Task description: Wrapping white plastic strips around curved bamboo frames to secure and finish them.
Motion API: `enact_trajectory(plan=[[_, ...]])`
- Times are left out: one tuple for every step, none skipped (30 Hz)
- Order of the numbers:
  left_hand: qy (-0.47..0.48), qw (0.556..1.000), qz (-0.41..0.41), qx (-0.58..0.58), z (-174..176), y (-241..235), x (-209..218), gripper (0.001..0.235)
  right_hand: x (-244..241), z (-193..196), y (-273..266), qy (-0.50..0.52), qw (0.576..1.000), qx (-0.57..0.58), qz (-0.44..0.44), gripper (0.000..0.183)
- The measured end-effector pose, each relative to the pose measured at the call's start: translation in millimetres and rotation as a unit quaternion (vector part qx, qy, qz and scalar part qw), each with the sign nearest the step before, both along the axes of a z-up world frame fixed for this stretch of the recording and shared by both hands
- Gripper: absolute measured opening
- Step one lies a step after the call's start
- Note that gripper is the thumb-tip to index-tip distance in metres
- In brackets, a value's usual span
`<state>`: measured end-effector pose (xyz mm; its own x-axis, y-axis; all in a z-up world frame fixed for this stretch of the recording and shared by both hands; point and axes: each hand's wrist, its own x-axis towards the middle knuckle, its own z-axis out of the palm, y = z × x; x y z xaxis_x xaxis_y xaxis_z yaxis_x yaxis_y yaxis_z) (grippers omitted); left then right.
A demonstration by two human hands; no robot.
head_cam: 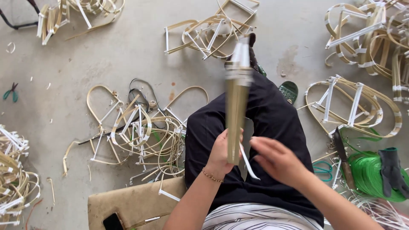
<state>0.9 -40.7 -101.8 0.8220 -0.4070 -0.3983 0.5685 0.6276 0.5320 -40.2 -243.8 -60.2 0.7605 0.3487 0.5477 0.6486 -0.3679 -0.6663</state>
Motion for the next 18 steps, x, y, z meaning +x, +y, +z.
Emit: enact_trajectory(plan=[[-0.001, 1.0, -0.006, 0.002, 0.1, -1.9, -2.3, 0.027, -1.6, 0.8, 5.5, -0.001, 1.0, 0.002, -0.006, 0.04], [0.0, 1.0, -0.005, -0.006, 0.2, -3.3, -4.7, 0.025, -3.2, 1.8, 11.4, -0.031, 0.999, -0.001, 0.009, 0.04], [-0.001, 1.0, 0.0, -0.015, 0.6, -5.4, -5.6, 0.024, -1.8, 3.5, 16.4, -0.063, 0.998, -0.005, 0.027, 0.041], [-0.004, 1.0, -0.003, -0.015, 4.1, -7.4, -5.2, 0.024, -2.1, -2.8, 17.8, -0.065, 0.998, -0.005, 0.025, 0.041], [-0.002, 1.0, 0.003, 0.0, 7.5, -8.8, -6.1, 0.025, -2.7, -9.1, 19.7, -0.02, 0.999, 0.041, 0.021, 0.024], [-0.001, 1.0, 0.01, 0.015, 10.7, -9.8, -7.1, 0.026, -3.3, -15.6, 22.0, 0.026, 0.996, 0.087, 0.017, 0.009], [-0.002, 1.0, 0.01, 0.016, 10.9, -9.9, -6.3, 0.026, -3.9, -25.0, 23.1, 0.025, 0.996, 0.088, 0.017, 0.009], [-0.023, 0.999, 0.012, 0.03, 10.9, -9.7, -5.3, 0.027, -4.4, -34.4, 24.3, 0.256, 0.89, 0.368, 0.089, 0.018], [-0.043, 0.998, 0.014, 0.044, 11.0, -10.1, -4.8, 0.027, -5.5, -43.6, 25.1, 0.45, 0.652, 0.593, 0.146, 0.039], [-0.043, 0.998, 0.014, 0.045, 7.6, -8.0, -3.7, 0.027, -14.6, -39.0, 28.5, 0.45, 0.651, 0.594, 0.145, 0.039], [-0.058, 0.996, 0.022, 0.056, 3.8, -6.8, -2.5, 0.027, -23.2, -34.6, 30.8, 0.466, 0.662, 0.574, 0.124, 0.04], [-0.073, 0.995, 0.031, 0.068, 0.1, -5.3, -1.2, 0.026, -31.8, -30.2, 33.3, 0.481, 0.672, 0.553, 0.102, 0.041], [-0.073, 0.995, 0.031, 0.068, 0.5, -4.2, -1.9, 0.026, -39.9, -36.7, 30.7, 0.482, 0.672, 0.553, 0.102, 0.041], [-0.076, 0.994, 0.025, 0.073, 0.7, -3.1, -2.7, 0.027, -48.1, -43.4, 28.2, 0.484, 0.682, 0.539, 0.099, 0.04], [-0.079, 0.994, 0.018, 0.076, -0.4, -3.4, -5.3, 0.027, -58.2, -51.0, 24.4, 0.487, 0.691, 0.525, 0.094, 0.039], [-0.078, 0.994, 0.018, 0.075, 1.0, 0.3, -5.2, 0.027, -57.6, -50.6, 15.4, 0.488, 0.691, 0.525, 0.094, 0.039], [-0.086, 0.994, 0.004, 0.068, 3.9, 4.2, -0.1, 0.027, -50.4, -49.5, 5.9, 0.485, 0.755, 0.437, 0.061, 0.035], [-0.093, 0.994, -0.01, 0.061, 8.5, 9.4, 4.4, 0.027, -43.5, -46.6, -2.3, 0.475, 0.81, 0.344, 0.027, 0.036]])
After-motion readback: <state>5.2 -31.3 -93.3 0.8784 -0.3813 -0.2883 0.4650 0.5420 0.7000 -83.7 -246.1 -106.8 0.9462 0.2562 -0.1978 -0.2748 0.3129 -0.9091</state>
